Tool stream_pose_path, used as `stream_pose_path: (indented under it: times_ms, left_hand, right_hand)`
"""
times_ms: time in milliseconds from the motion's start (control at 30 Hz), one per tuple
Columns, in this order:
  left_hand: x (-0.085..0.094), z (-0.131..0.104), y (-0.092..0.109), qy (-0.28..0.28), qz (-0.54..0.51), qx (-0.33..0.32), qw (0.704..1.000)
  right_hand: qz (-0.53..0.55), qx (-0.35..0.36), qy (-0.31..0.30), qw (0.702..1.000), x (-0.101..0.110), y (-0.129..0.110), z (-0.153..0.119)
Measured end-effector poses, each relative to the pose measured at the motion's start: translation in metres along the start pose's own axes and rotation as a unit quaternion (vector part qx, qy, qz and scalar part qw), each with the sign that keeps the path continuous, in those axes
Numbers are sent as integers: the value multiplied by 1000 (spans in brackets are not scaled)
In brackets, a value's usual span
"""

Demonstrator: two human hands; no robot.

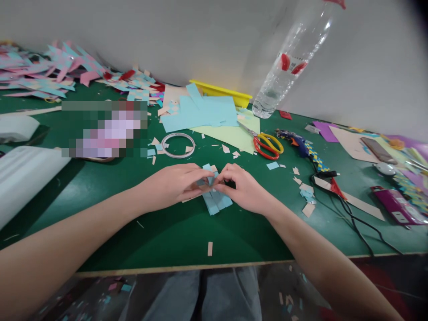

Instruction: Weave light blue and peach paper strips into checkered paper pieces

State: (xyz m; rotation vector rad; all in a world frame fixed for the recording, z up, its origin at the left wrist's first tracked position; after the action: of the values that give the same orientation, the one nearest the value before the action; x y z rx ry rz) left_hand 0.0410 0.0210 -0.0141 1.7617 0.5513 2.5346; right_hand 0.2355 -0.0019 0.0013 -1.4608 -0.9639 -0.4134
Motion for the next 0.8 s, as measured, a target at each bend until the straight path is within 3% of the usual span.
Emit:
stream_pose_path:
  times_ms: [800]
  left_hand:
    - [5,2,2,-12,-11,40,999]
  right_hand:
    - [-103,51,57,992,-5,-1,-1]
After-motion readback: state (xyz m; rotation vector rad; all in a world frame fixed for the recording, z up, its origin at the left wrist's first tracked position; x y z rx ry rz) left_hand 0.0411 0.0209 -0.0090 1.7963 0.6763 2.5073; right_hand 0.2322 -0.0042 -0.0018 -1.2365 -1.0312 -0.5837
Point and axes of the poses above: each hand's wrist, its own z-axis towards the middle knuckle, its own x-axis out of the back of the hand, y = z × x, the point moved 3 cm from there along z, towards the middle knuckle, and after that the axes turned 14 degrees about -x, right-handed, at the moved point
